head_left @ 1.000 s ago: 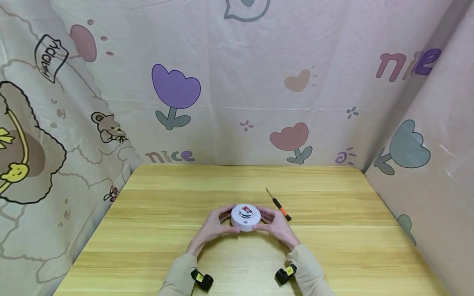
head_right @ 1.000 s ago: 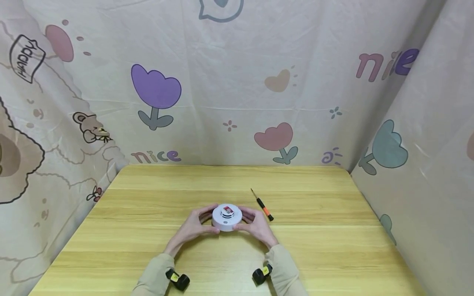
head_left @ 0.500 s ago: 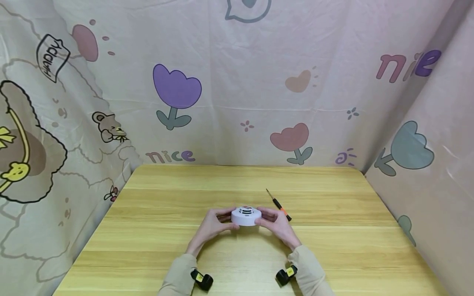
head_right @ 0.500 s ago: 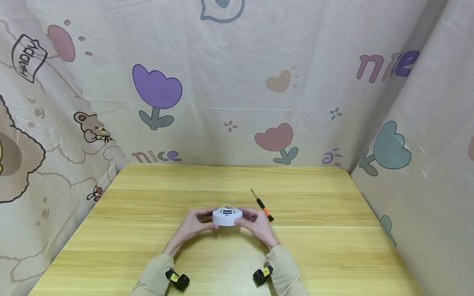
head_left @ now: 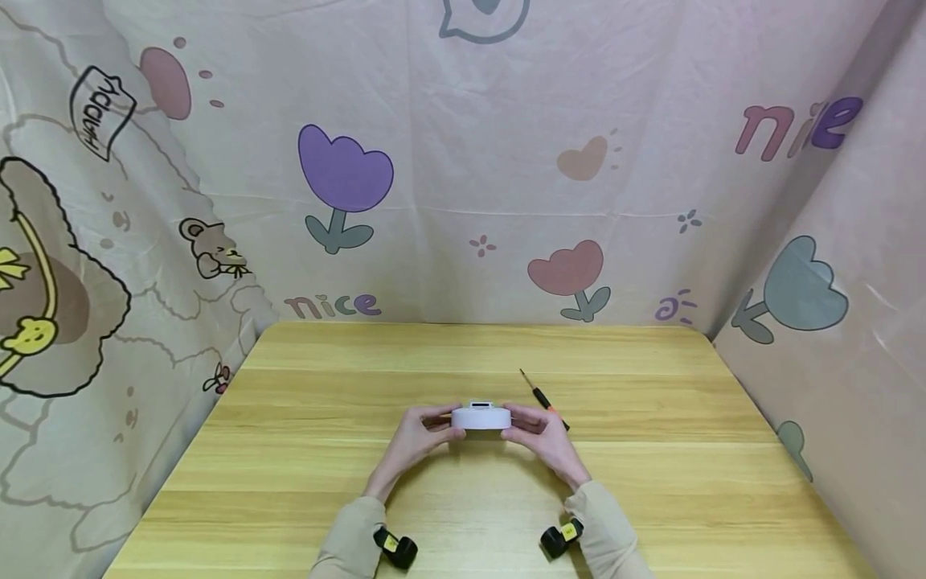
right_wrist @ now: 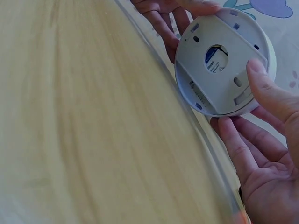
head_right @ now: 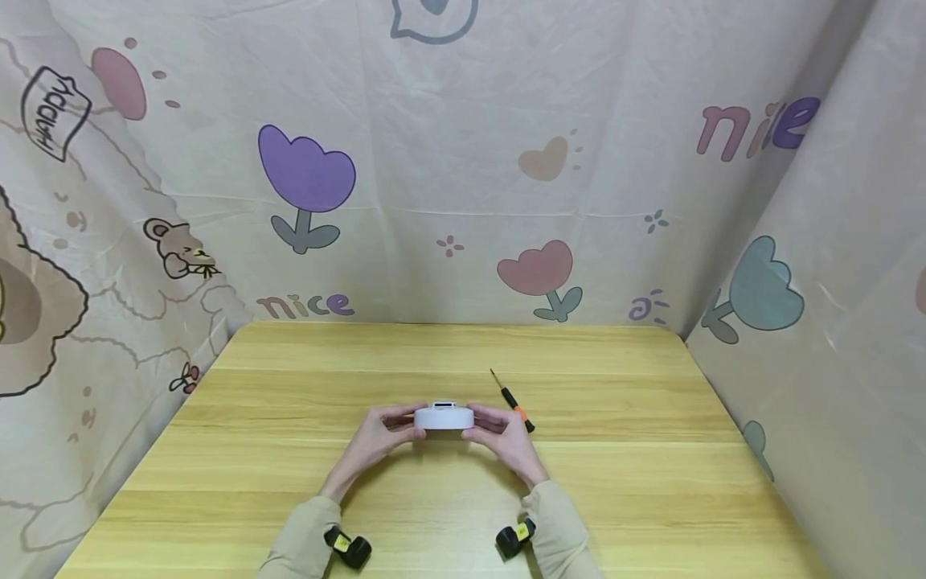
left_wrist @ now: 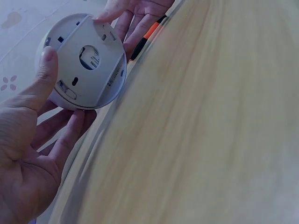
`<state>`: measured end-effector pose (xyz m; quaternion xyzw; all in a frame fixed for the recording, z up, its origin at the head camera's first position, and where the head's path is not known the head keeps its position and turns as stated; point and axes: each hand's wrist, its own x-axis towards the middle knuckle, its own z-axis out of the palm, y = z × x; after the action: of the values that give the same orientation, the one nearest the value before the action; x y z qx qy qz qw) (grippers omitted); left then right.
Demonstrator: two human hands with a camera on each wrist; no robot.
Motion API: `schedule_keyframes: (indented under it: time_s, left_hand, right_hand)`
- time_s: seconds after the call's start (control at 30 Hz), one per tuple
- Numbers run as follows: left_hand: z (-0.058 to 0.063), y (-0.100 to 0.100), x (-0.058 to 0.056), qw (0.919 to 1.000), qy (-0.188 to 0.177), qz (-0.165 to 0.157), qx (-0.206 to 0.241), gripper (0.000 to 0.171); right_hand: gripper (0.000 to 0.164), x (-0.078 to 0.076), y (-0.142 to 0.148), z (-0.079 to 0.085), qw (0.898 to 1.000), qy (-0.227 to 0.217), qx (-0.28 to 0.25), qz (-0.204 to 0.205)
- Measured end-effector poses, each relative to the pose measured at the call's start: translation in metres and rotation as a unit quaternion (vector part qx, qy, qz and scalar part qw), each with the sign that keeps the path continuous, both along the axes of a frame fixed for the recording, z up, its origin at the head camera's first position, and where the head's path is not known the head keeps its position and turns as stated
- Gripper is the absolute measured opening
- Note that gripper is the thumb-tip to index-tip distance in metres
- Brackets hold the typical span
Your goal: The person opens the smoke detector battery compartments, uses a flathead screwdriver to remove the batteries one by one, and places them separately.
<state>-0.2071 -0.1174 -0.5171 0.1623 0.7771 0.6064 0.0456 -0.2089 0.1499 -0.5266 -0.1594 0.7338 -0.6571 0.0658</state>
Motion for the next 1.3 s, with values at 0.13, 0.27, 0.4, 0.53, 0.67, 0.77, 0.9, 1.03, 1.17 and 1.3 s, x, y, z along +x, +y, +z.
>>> schedule_keyframes:
  time_s: [0.13, 0.27, 0.4, 0.53, 0.67, 0.77, 0.9, 1.03, 1.17, 1.3]
  left_hand:
    - [-0.0016, 0.0018, -0.0009, 1.0000, 0.006, -0.002, 0.008, 0.048]
    - [-0.0022, 0.0036, -0.0015, 0.9998, 0.005, -0.001, 0.021, 0.047]
    - [-0.0019, 0.0047, -0.0016, 0.9997, 0.007, 0.006, 0.023, 0.046]
    - [-0.0007, 0.0057, -0.0016, 0.9994, 0.002, 0.007, 0.035, 0.044]
    - [0.0009, 0.0066, -0.0012, 0.9989, -0.004, 0.006, 0.047, 0.044]
    - [0.0010, 0.0071, -0.0008, 0.9988, 0.001, 0.006, 0.048, 0.045]
    - [0.0000, 0.0076, -0.0012, 0.9990, 0.012, 0.008, 0.042, 0.047]
    - [-0.0012, 0.0073, -0.0015, 0.9990, 0.022, 0.012, 0.037, 0.046]
    - [-0.0029, 0.0073, -0.0022, 0.9991, 0.027, 0.017, 0.029, 0.045]
    - [-0.0041, 0.0077, -0.0028, 0.9993, 0.026, 0.017, 0.020, 0.045]
  right_hand:
    - [0.054, 0.0007, 0.0002, 0.0004, 1.000, -0.004, 0.002, -0.021]
    - [0.051, 0.0012, 0.0007, 0.0006, 1.000, 0.000, 0.000, -0.028]
    - [0.049, 0.0008, 0.0002, 0.0001, 1.000, 0.007, -0.001, -0.030]
    - [0.046, 0.0011, -0.0004, 0.0001, 0.999, 0.006, 0.002, -0.036]
    - [0.044, 0.0014, -0.0007, 0.0006, 0.999, 0.004, 0.011, -0.045]
    - [0.043, 0.0014, -0.0019, 0.0010, 0.999, 0.000, 0.014, -0.050]
    - [0.042, 0.0015, -0.0023, 0.0008, 0.999, 0.000, 0.015, -0.048]
    - [0.041, 0.0015, -0.0016, -0.0006, 0.999, 0.008, 0.016, -0.037]
    - [0.039, 0.0017, -0.0018, -0.0005, 0.999, 0.010, 0.022, -0.034]
    - [0.037, 0.0022, -0.0021, 0.0005, 0.999, 0.007, 0.024, -0.039]
